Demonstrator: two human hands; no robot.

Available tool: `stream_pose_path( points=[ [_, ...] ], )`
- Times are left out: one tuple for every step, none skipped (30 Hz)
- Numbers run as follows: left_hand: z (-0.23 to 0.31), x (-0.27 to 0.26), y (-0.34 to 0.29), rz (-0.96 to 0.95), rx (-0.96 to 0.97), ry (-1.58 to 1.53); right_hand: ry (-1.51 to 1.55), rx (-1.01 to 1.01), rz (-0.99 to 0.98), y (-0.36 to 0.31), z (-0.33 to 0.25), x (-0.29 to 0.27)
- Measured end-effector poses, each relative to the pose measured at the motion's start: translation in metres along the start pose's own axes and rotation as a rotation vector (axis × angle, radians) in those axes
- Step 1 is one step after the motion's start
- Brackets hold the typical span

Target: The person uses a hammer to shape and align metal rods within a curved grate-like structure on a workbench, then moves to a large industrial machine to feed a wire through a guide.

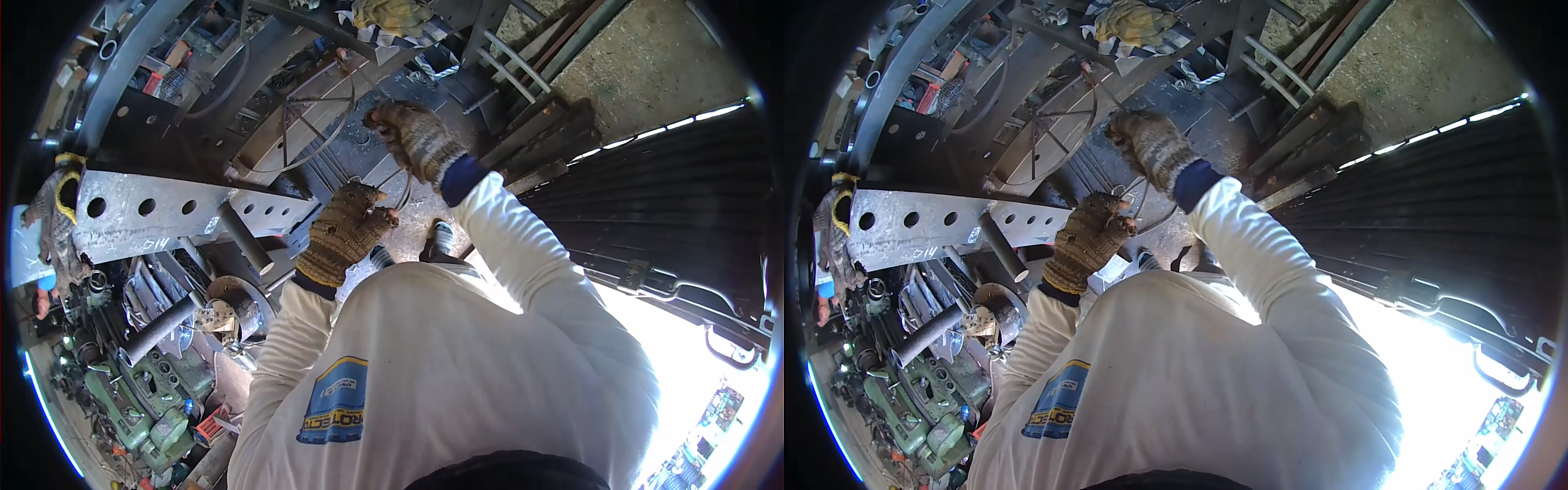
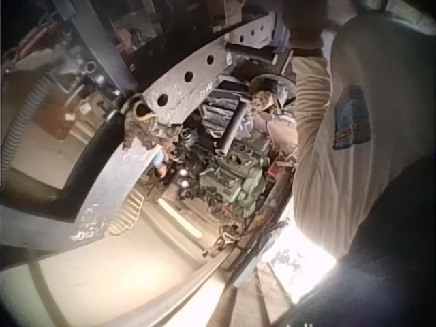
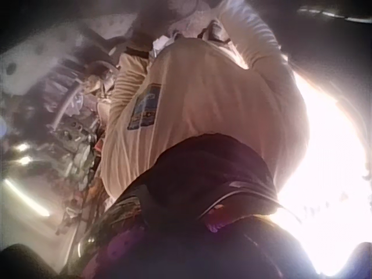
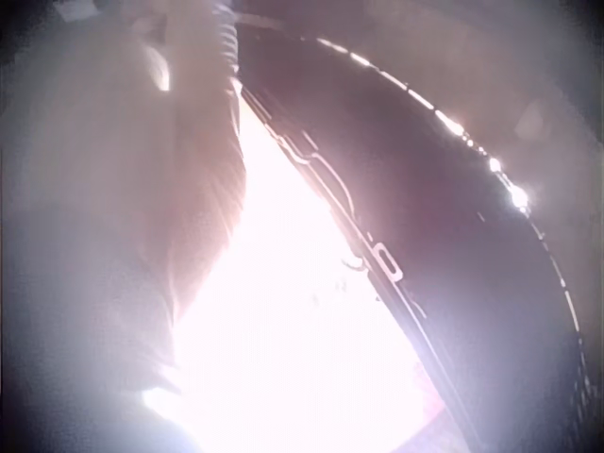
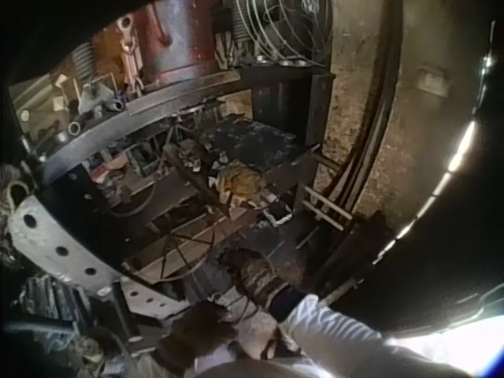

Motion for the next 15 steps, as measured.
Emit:
stream_pose_path(
  points=[
    [0.007, -0.003, 0.005, -0.063, 0.160, 0.092, 0.023, 0.034, 0.016, 0.006, 0.001, 0.001],
    [0.014, -0.004, 0.006, -0.122, 0.314, 0.184, 0.044, 0.073, 0.028, 0.010, 0.002, 0.002],
    [0.014, -0.004, 0.005, -0.120, 0.309, 0.180, 0.079, 0.080, 0.019, 0.019, 0.005, 0.000],
    [0.009, -0.004, 0.005, -0.133, 0.159, 0.094, 0.075, 0.086, 0.018, 0.024, 0.005, -0.001],
    [0.004, -0.005, 0.003, -0.146, 0.006, 0.008, 0.070, 0.083, 0.002, 0.028, 0.004, 0.000],
    [0.011, -0.008, 0.008, -0.148, 0.003, 0.001, 0.069, 0.078, -0.006, 0.031, 0.004, -0.001],
    [0.020, -0.014, 0.015, -0.147, 0.038, 0.130, 0.068, 0.085, -0.001, 0.034, 0.003, -0.002],
    [0.026, -0.018, 0.017, -0.144, 0.069, 0.264, 0.077, 0.109, -0.004, 0.036, 0.002, 0.001],
    [0.024, -0.019, 0.015, -0.145, 0.064, 0.262, 0.086, 0.133, -0.006, 0.038, 0.001, 0.003],
    [0.022, -0.021, 0.012, -0.141, 0.078, 0.271, 0.085, 0.139, -0.007, 0.039, 0.001, 0.004],
    [0.019, -0.024, 0.010, -0.138, 0.096, 0.281, 0.101, 0.141, -0.032, 0.039, -0.001, 0.006],
    [0.017, -0.026, 0.008, -0.140, 0.093, 0.279, 0.117, 0.144, -0.058, 0.039, -0.002, 0.008],
    [0.016, -0.028, 0.006, -0.124, 0.121, 0.353, 0.117, 0.147, -0.057, 0.038, -0.004, 0.009],
    [0.015, -0.030, 0.004, -0.108, 0.151, 0.427, 0.137, 0.157, -0.064, 0.034, -0.006, 0.011],
    [0.014, -0.033, 0.001, -0.109, 0.150, 0.425, 0.157, 0.166, -0.070, 0.033, -0.007, 0.011]
  ],
)
Point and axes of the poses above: each hand's wrist, its own y-axis towards the middle knuckle, its own x-axis out of the palm, z = x × y, the point moved 4 cm from there along y, towards the middle knuckle, and after that the axes turned 5 degrees about -y, right-handed, at the moved point
